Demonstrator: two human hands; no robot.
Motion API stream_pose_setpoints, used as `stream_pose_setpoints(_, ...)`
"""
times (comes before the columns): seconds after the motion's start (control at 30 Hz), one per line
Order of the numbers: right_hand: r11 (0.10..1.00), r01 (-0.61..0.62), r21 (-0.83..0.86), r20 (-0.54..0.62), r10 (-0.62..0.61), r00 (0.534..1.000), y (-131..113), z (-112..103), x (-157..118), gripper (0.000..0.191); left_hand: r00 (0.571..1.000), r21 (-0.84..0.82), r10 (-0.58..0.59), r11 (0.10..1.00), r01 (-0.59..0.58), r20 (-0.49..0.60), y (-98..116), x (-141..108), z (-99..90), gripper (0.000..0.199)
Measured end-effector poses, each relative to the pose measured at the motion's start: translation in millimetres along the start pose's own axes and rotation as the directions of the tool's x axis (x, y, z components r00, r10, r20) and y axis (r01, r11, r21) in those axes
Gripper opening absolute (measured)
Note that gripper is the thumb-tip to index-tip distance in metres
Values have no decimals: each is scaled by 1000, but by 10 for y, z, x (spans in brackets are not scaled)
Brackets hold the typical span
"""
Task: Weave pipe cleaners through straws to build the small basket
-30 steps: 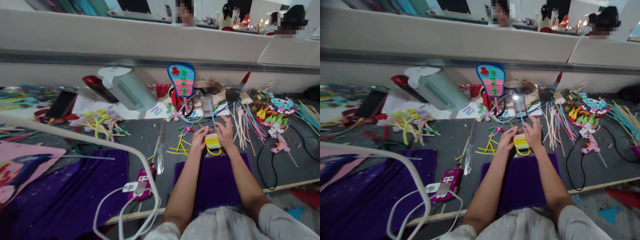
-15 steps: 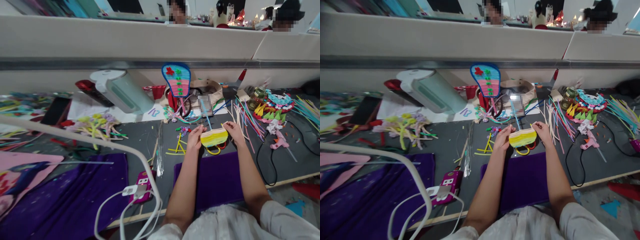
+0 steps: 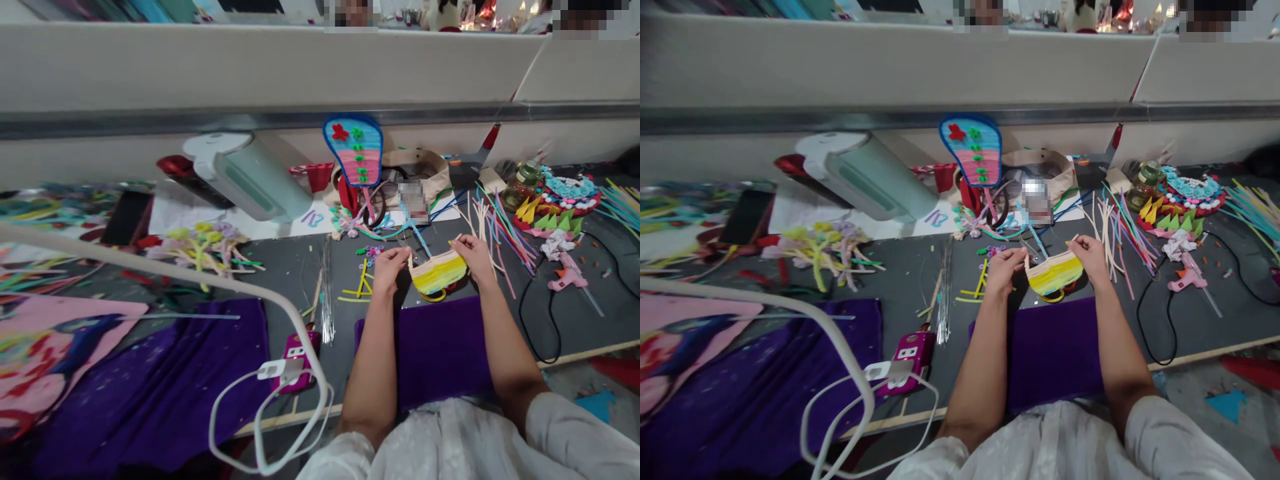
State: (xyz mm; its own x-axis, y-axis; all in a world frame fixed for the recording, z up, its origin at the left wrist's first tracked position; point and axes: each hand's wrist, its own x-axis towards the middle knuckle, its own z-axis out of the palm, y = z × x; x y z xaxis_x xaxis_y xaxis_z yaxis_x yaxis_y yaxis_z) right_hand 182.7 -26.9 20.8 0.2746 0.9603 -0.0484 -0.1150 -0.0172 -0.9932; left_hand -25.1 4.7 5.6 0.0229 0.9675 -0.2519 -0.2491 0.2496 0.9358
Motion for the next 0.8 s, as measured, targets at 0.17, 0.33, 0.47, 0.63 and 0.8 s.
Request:
stream_pose_setpoints(0.17,999,39,-23,-4,-39,999,29,-9,21,27,999,16,18,1000,-18,39,-33,-1,16,40)
stream_pose_setpoints(0.33,994,43,100,-37,-39,999,71,21,39,26,999,-118,-11,993,15,37,-105,48,19,40)
stream_pose_setpoints(0.47,933,65,354,-158,-9,987,90,128,39,28,997,-400,-55,913,75,61,-118,103,22,43)
stream_pose_setpoints(0.63,826,66,560,-264,102,959,133,274,21,28,945,-583,-91,767,268,315,-147,3,198,56)
stream_pose_setpoints(0.8,797,90,597,-288,108,952,139,388,-37,26,946,-559,-64,793,240,317,-247,-190,480,42)
